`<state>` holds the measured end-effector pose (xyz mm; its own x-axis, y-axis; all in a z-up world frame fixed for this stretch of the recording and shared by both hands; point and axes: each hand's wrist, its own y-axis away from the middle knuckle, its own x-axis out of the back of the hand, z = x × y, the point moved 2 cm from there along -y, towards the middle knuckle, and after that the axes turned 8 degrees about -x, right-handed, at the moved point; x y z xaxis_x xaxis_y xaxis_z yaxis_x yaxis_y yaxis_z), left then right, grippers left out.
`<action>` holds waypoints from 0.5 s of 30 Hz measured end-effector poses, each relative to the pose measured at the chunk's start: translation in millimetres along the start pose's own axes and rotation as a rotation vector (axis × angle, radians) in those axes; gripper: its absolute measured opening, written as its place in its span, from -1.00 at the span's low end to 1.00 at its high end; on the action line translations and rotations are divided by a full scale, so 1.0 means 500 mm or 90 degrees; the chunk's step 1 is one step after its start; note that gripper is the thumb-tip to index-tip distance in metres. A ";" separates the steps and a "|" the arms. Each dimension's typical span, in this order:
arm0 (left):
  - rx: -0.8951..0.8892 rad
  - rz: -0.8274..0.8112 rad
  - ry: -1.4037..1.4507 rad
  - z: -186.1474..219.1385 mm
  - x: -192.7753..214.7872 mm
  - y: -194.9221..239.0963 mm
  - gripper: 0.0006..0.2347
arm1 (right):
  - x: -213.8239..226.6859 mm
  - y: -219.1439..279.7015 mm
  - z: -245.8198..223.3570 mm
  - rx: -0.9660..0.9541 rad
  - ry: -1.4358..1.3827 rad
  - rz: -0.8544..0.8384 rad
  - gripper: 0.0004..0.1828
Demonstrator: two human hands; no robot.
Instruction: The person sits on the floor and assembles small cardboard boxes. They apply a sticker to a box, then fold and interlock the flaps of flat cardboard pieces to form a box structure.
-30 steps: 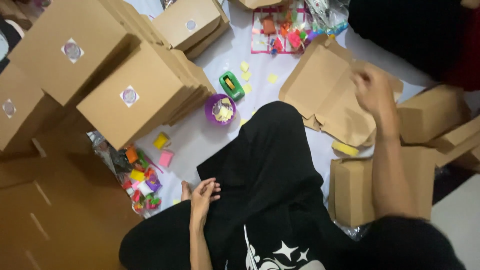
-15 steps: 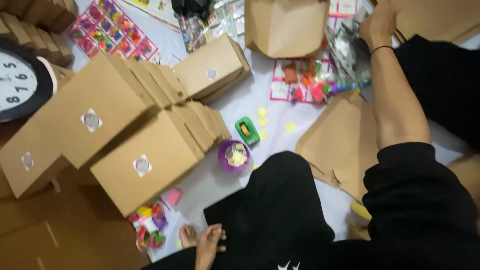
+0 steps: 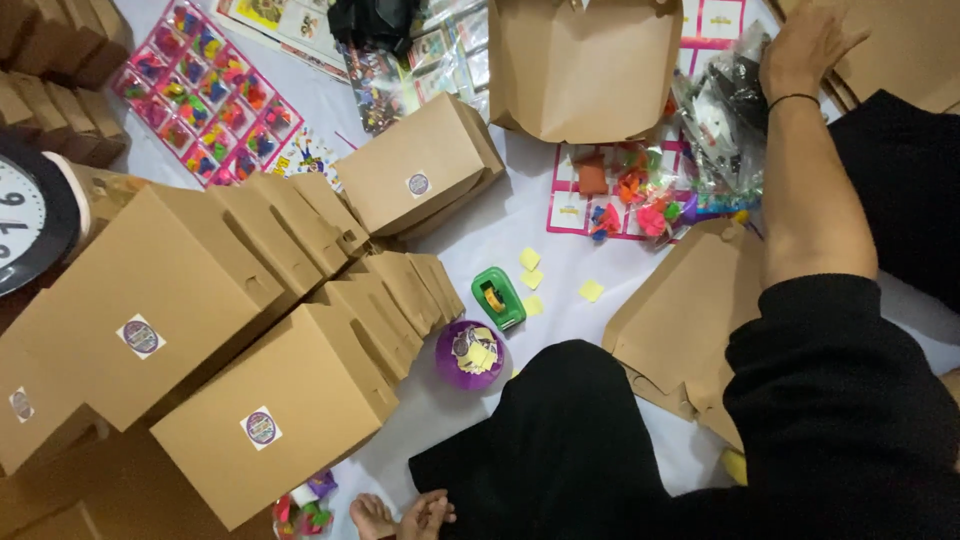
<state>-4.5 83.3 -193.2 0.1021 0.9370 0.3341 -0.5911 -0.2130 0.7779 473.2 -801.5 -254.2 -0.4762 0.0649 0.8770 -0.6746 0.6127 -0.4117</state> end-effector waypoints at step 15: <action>0.099 0.004 -0.035 0.206 -0.038 0.124 -0.72 | 0.089 0.044 -0.023 0.100 -0.007 -0.052 -0.77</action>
<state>39.6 23.6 -96.4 0.1449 0.9200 0.3641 -0.4607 -0.2629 0.8477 443.8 -775.8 -221.6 -0.4220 0.0111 0.9065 -0.7907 0.4846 -0.3740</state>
